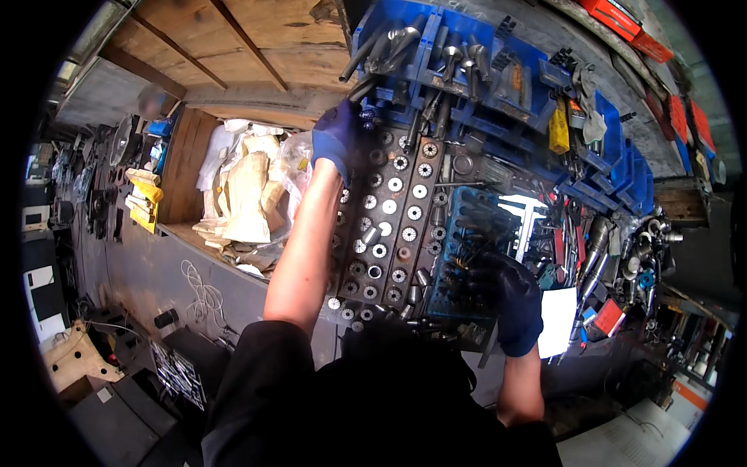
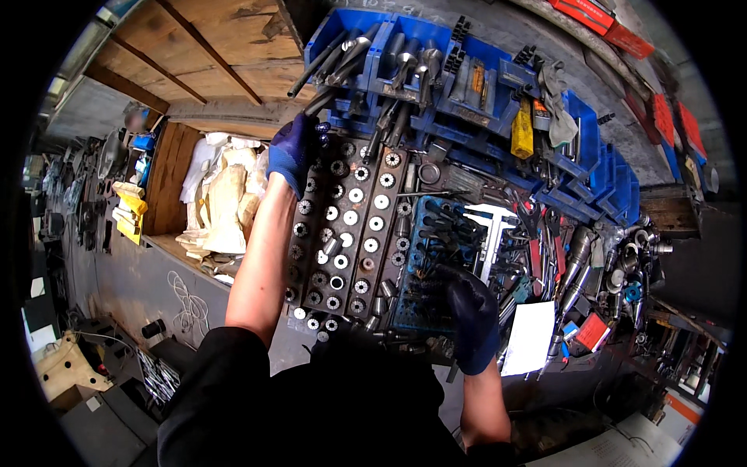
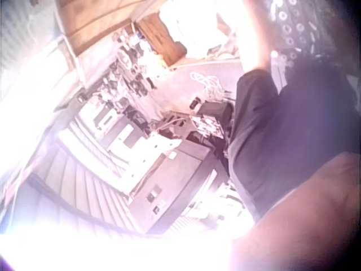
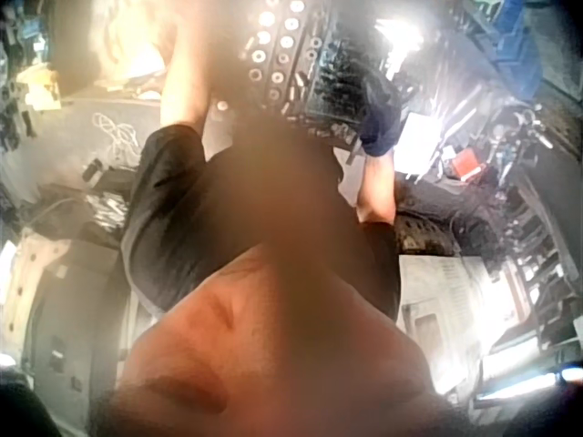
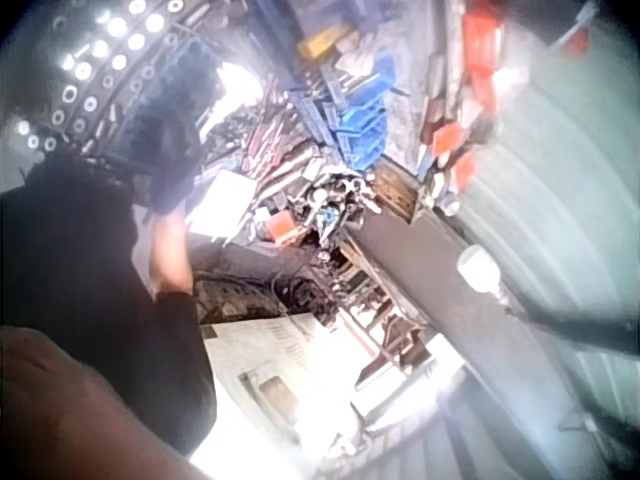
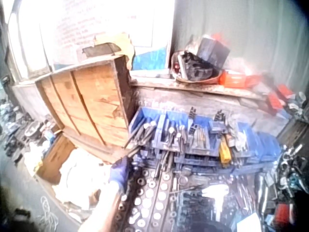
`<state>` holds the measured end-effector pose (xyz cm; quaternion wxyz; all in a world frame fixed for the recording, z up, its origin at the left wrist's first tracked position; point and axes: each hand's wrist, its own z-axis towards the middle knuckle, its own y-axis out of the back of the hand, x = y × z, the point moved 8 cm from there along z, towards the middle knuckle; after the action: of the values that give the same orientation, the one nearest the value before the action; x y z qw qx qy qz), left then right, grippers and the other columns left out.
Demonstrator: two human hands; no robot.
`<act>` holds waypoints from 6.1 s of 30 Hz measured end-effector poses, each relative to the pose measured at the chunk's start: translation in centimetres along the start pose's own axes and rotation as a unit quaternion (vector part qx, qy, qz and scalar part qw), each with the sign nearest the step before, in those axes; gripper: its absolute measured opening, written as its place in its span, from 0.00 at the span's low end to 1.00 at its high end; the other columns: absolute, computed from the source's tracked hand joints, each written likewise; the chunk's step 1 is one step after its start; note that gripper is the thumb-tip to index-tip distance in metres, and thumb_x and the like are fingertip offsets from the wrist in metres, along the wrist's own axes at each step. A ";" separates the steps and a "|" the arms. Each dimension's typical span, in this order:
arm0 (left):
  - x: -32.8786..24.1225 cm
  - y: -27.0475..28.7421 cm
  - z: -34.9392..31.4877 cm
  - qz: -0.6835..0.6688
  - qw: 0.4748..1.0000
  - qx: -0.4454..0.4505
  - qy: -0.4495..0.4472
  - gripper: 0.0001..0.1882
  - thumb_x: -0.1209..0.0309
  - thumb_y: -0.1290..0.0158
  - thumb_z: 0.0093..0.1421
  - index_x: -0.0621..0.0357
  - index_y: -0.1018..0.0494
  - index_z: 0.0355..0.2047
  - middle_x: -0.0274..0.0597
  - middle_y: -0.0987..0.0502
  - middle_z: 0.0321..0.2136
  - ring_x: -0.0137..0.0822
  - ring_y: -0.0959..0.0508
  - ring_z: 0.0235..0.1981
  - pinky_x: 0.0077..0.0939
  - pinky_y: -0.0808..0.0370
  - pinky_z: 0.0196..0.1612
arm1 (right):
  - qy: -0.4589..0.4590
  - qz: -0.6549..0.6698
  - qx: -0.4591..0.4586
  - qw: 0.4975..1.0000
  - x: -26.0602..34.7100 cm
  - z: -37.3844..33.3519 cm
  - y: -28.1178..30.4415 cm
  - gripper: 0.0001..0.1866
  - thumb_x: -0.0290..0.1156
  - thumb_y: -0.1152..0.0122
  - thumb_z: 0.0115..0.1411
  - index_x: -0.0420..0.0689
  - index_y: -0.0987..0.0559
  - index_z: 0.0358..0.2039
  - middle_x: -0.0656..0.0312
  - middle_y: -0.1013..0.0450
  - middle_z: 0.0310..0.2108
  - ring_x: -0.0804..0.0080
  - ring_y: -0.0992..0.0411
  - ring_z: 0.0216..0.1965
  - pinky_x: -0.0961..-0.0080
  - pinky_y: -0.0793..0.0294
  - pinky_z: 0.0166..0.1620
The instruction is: The person walks to a workbench, refers to a handwritten note, and picks up various metal CNC tool holders and components from the cluttered surface while holding a vernier caliper.
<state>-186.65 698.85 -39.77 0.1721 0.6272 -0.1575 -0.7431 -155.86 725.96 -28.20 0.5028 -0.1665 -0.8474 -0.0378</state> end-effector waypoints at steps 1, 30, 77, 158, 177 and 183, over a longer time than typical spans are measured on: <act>0.0 0.1 -0.1 -0.014 1.000 -0.004 -0.025 0.15 0.66 0.42 0.54 0.61 0.30 0.38 0.57 0.22 0.31 0.58 0.22 0.33 0.45 0.26 0.38 | -0.003 -0.001 -0.002 1.000 -0.1 0.0 0.0 0.18 0.30 0.55 0.68 0.35 0.27 0.54 0.51 0.23 0.43 0.63 0.22 0.41 0.68 0.21 0.44; -7.5 -5.5 -5.0 0.240 0.967 0.080 0.040 0.20 0.51 0.44 0.58 0.49 0.22 0.43 0.50 0.19 0.37 0.54 0.20 0.40 0.43 0.24 0.43 | 0.014 -0.008 -0.026 1.000 -0.8 -1.5 1.5 0.22 0.38 0.54 0.68 0.36 0.27 0.55 0.53 0.23 0.44 0.65 0.23 0.43 0.70 0.23 0.47; -8.8 -14.0 -5.9 -0.433 0.806 0.217 0.339 0.10 0.68 0.42 0.62 0.61 0.22 0.41 0.42 0.18 0.33 0.30 0.20 0.27 0.19 0.23 0.27 | 0.018 0.011 0.005 1.000 -0.1 -3.1 0.6 0.21 0.33 0.50 0.68 0.34 0.28 0.56 0.54 0.23 0.44 0.69 0.23 0.43 0.72 0.25 0.49; -9.7 -7.4 -8.9 -0.165 0.958 0.227 -0.057 0.21 0.86 0.44 0.54 0.64 0.28 0.49 0.43 0.21 0.35 0.38 0.19 0.38 0.27 0.22 0.43 | 0.104 0.009 0.011 0.994 2.0 -2.6 4.8 0.32 0.46 0.45 0.64 0.35 0.32 0.59 0.53 0.25 0.50 0.64 0.24 0.48 0.69 0.24 0.49; -13.0 -5.5 -8.8 -0.354 0.908 0.096 0.202 0.13 0.71 0.44 0.62 0.63 0.23 0.45 0.38 0.19 0.35 0.25 0.21 0.34 0.19 0.26 0.37 | 0.120 -0.041 -0.047 0.991 -1.3 -1.6 5.8 0.19 0.31 0.56 0.69 0.34 0.28 0.54 0.53 0.23 0.43 0.67 0.23 0.43 0.73 0.23 0.45; -12.6 -7.8 -1.5 -0.278 0.934 0.076 0.210 0.22 0.55 0.41 0.59 0.65 0.22 0.41 0.41 0.19 0.29 0.29 0.22 0.30 0.21 0.27 0.34 | 0.082 -0.048 -0.026 0.995 1.8 -2.5 2.9 0.19 0.31 0.56 0.69 0.34 0.27 0.53 0.54 0.22 0.42 0.68 0.22 0.42 0.75 0.24 0.44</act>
<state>-183.65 711.45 -32.50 -0.0602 0.7987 0.0070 -0.5986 -153.66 728.55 -25.71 0.5637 -0.1353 -0.8089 -0.0978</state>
